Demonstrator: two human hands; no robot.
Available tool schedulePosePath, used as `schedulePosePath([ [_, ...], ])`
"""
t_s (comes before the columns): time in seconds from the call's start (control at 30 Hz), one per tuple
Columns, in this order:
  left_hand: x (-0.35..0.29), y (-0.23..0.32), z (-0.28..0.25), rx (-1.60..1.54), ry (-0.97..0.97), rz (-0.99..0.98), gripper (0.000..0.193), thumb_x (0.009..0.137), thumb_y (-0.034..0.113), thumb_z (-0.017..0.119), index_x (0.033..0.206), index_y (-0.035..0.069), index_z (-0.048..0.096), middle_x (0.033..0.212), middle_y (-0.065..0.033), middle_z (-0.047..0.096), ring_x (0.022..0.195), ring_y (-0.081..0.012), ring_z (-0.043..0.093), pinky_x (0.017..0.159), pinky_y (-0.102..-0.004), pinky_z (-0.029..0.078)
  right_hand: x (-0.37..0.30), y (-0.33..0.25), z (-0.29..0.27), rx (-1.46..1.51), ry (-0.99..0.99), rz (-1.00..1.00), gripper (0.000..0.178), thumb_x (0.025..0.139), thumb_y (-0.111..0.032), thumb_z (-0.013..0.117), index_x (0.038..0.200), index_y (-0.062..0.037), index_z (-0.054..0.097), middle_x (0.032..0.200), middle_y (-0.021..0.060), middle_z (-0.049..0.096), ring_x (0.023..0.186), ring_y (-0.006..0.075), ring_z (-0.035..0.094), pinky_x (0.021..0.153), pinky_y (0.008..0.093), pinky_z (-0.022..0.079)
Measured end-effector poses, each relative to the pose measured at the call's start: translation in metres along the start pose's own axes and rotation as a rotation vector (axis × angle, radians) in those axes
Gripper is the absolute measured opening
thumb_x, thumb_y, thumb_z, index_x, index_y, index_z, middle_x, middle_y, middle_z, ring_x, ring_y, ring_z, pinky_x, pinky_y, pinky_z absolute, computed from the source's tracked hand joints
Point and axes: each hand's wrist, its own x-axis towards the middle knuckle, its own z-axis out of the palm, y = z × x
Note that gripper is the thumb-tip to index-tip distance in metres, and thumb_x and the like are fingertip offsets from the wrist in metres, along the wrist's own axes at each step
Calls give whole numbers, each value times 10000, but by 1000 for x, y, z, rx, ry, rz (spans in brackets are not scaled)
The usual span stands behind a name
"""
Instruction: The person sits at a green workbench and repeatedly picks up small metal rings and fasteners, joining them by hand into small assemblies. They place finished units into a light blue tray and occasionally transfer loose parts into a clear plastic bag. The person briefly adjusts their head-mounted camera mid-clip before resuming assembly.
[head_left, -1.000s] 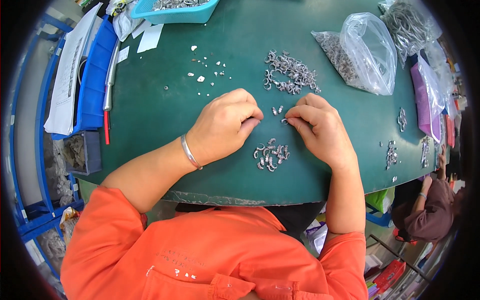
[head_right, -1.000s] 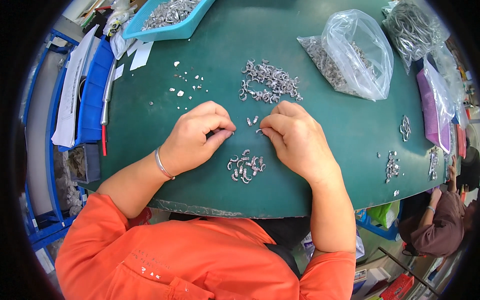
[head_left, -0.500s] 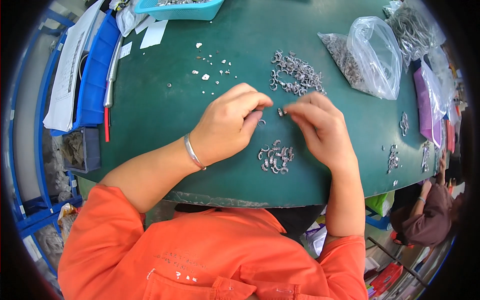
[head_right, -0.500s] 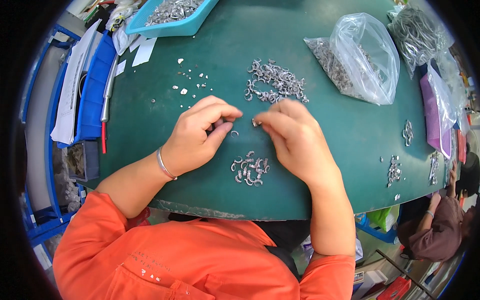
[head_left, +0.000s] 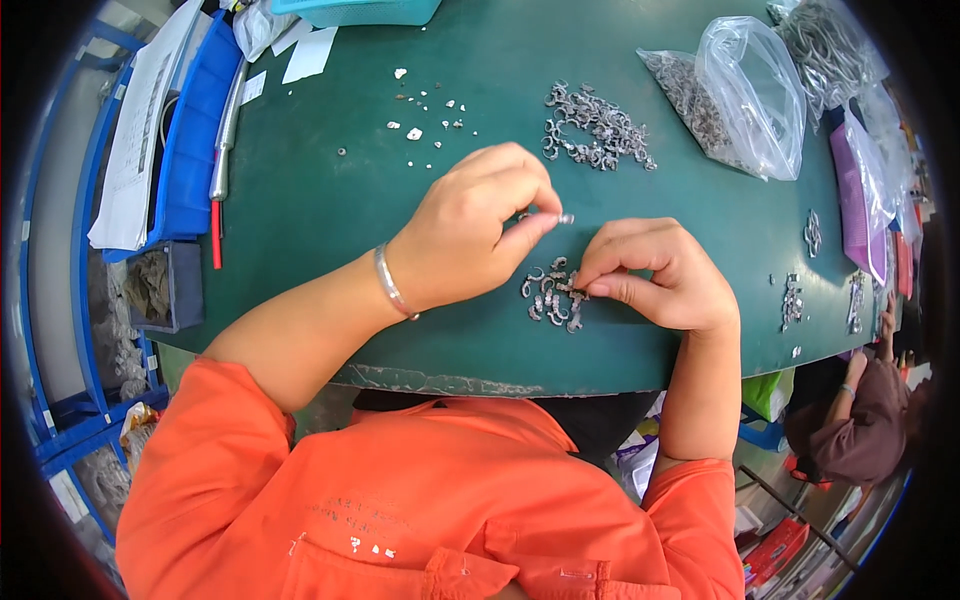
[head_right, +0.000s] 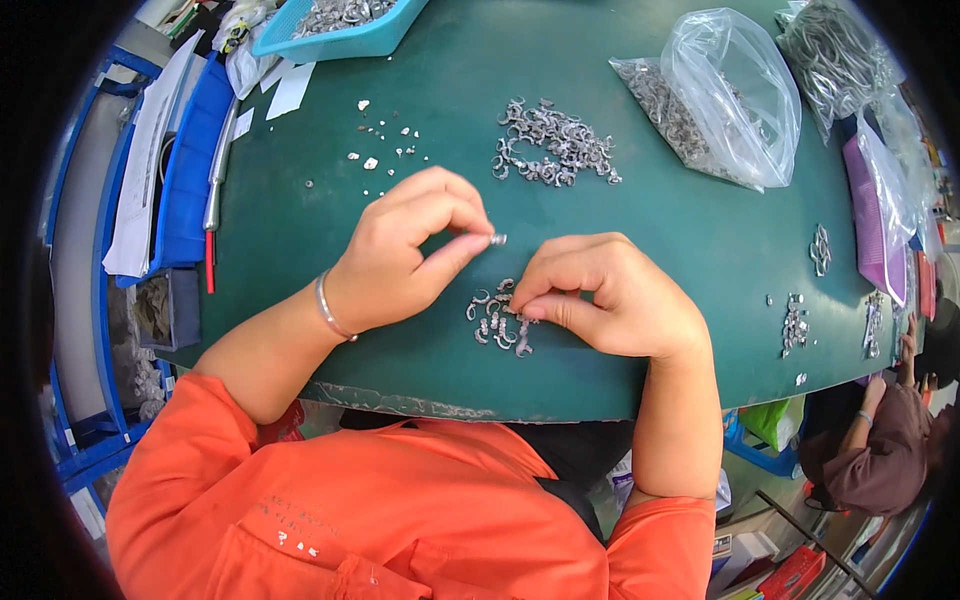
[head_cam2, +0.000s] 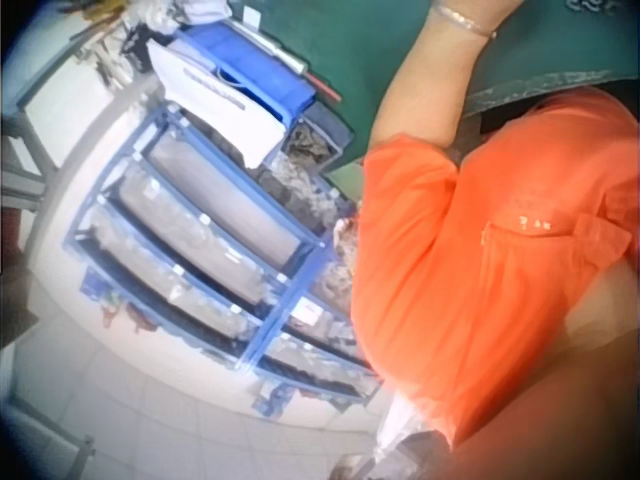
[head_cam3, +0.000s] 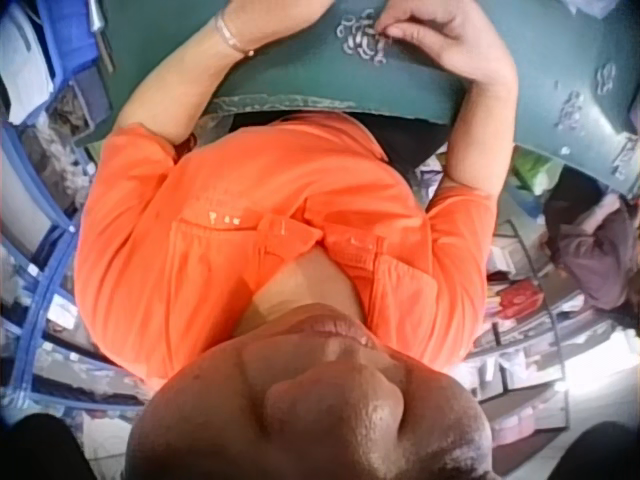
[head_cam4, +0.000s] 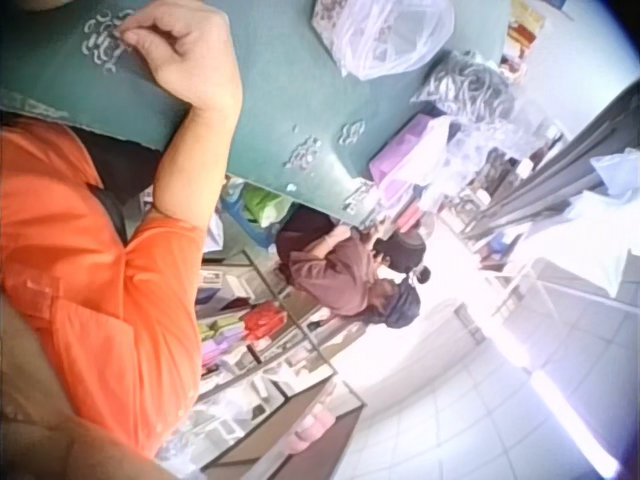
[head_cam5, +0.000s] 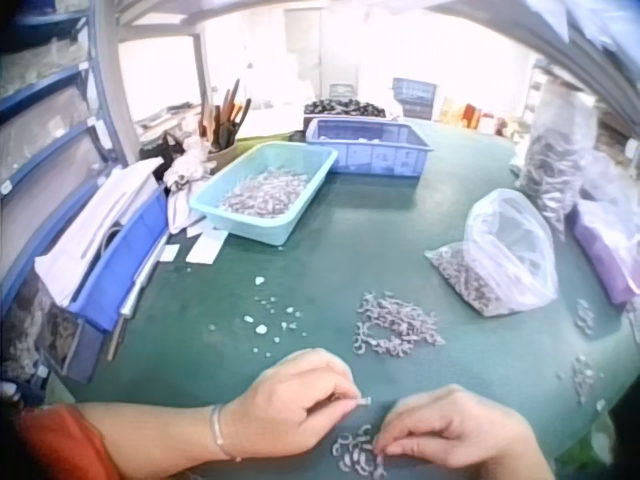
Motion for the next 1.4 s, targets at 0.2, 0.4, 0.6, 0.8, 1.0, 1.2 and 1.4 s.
schedulePosePath([
  [0.2,-9,5,-16,130,-250,68,117,772,1,709,871,40,660,891,-77,623,824,-251,622,708,-317,498,0,4,4,-155,65,-64,113,801,29,673,906,-7,698,818,114,663,753,270,637,683,347,504],
  [0.4,-5,-3,-20,164,-138,-140,129,792,-8,693,911,34,663,881,-94,603,789,-272,606,701,-343,493,5,2,6,-412,400,81,80,831,29,638,898,7,676,767,127,624,698,290,621,621,356,484],
  [0.6,-6,-2,-7,69,-218,83,136,766,22,723,865,43,631,849,-90,613,809,-289,612,724,-377,506,16,14,13,-696,663,-32,299,804,85,595,1083,-8,652,1107,154,610,1030,345,569,897,394,473],
  [0.8,-14,14,-1,-49,-325,178,156,778,24,723,917,42,655,928,-93,607,874,-273,609,773,-353,506,20,15,15,-572,636,-13,346,778,139,531,1076,19,660,1099,157,630,1044,354,565,939,402,463],
  [1.0,11,3,-9,258,-71,-18,298,821,-59,622,1106,27,610,1083,-131,563,846,-301,597,780,-354,504,17,25,12,-465,555,-58,319,767,135,538,1023,8,681,1071,147,652,994,344,596,911,395,479],
  [1.2,16,-15,-3,168,-73,-80,218,831,-58,616,1030,25,645,998,-120,597,856,-293,600,776,-355,500,11,14,5,-485,698,11,203,794,90,602,936,-19,696,924,123,666,900,315,613,802,382,499],
  [1.4,13,-8,7,157,-116,54,137,793,-23,693,918,30,668,903,-102,585,840,-273,596,745,-347,493,3,10,4,-445,492,-13,123,753,-3,718,873,-20,691,837,100,639,818,294,594,735,381,487],
])
